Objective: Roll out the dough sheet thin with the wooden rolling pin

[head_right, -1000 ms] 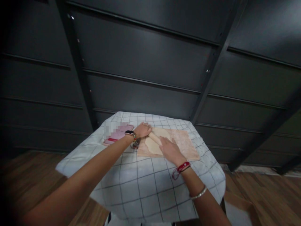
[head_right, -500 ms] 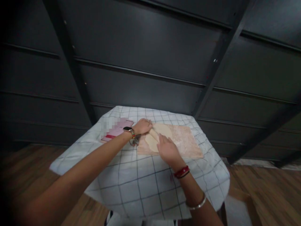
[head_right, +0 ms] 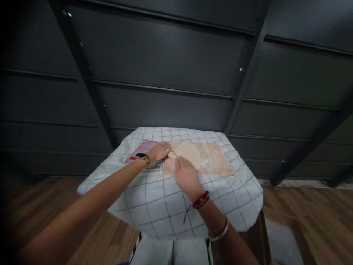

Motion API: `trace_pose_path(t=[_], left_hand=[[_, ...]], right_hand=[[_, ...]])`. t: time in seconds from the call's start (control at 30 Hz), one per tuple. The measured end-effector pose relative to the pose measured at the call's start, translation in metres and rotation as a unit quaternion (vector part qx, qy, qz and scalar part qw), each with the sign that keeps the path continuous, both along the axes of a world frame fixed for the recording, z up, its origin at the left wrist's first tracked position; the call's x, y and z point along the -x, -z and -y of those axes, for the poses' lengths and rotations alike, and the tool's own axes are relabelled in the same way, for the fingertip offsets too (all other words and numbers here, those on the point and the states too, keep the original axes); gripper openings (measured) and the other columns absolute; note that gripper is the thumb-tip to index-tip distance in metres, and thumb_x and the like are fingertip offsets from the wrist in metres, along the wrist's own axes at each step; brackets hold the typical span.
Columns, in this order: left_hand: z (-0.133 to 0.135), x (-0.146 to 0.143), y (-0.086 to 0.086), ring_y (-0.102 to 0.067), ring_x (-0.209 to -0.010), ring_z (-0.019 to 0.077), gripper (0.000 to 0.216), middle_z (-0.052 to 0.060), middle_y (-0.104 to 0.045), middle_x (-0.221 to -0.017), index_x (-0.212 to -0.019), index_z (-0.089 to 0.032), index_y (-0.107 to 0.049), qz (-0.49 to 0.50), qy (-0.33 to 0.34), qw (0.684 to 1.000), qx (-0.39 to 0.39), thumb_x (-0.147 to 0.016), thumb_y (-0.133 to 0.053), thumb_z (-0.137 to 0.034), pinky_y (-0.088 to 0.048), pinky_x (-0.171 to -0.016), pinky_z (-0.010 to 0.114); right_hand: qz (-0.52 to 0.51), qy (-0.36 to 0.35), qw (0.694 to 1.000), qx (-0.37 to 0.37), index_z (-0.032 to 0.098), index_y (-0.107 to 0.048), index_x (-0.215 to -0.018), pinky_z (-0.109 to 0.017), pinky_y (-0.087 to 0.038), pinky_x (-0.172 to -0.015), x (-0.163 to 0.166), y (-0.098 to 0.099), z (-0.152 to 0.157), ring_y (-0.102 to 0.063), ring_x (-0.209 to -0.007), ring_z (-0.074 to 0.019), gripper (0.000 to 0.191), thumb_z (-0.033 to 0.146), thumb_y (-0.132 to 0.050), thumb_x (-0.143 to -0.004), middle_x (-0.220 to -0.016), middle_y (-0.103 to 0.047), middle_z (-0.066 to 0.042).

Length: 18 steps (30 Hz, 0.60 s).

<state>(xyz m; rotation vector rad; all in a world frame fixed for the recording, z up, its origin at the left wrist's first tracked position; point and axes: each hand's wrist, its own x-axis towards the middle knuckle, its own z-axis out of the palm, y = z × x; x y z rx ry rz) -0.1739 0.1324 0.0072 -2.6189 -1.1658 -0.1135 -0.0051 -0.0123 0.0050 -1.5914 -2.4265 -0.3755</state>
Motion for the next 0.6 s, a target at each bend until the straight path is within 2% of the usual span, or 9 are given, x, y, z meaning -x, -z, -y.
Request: trace_pose_path(t=[0.1,0.2,0.37,0.47,0.6], left_hand=[[-0.009,-0.007,0.001,-0.057,-0.105,0.0233,0.037,0.016,-0.065,-0.109,-0.105,-0.008,-0.064,0.042,-0.033,0.999,-0.002,-0.097,-0.030,-0.022,-0.037,-0.096,0.034],[-0.023,-0.026,-0.001,-0.057,-0.107,0.0252,0.039,0.015,-0.066,-0.110,-0.112,-0.007,-0.061,0.062,-0.068,0.996,0.000,-0.097,-0.030,-0.026,-0.038,-0.095,0.037],[-0.039,-0.054,-0.008,-0.051,-0.119,0.0274,0.041,0.017,-0.063,-0.118,-0.115,-0.007,-0.061,0.065,-0.100,0.992,0.047,-0.096,-0.032,-0.028,-0.036,-0.097,0.040],[-0.037,-0.051,-0.009,-0.050,-0.120,0.0267,0.040,0.015,-0.063,-0.120,-0.117,-0.009,-0.059,0.068,-0.085,0.993,0.053,-0.095,-0.031,-0.026,-0.035,-0.098,0.041],[-0.023,-0.031,-0.008,-0.061,-0.102,0.0257,0.039,0.016,-0.068,-0.104,-0.109,-0.008,-0.063,0.042,-0.057,0.997,0.041,-0.095,-0.029,-0.023,-0.039,-0.093,0.039]], right_hand=[[-0.023,0.011,0.999,0.037,0.002,-0.042,-0.140,-0.040,-0.036,-0.108,-0.015,-0.001,-0.010,-0.046,-0.128,-0.0276,0.050,0.022,-0.040,-0.095,-0.142,-0.045,-0.021],[-0.050,0.015,0.996,0.070,0.002,-0.039,-0.142,-0.047,-0.029,-0.111,-0.033,-0.002,-0.024,-0.044,-0.130,-0.0261,0.049,0.024,-0.033,-0.098,-0.142,-0.046,-0.020],[-0.088,0.034,0.990,0.102,0.003,-0.044,-0.138,-0.051,-0.026,-0.112,-0.049,-0.004,-0.040,-0.043,-0.131,-0.0257,0.051,0.031,-0.022,-0.101,-0.139,-0.050,-0.018],[-0.075,0.023,0.995,0.069,0.003,-0.047,-0.135,-0.046,-0.034,-0.109,-0.045,0.004,-0.039,-0.050,-0.125,-0.0251,0.048,0.027,-0.023,-0.101,-0.133,-0.056,-0.018],[-0.028,-0.002,0.999,-0.038,-0.001,-0.047,-0.134,-0.037,-0.042,-0.103,-0.029,0.019,-0.025,-0.053,-0.122,-0.0262,0.045,0.019,-0.032,-0.097,-0.130,-0.056,-0.022]])
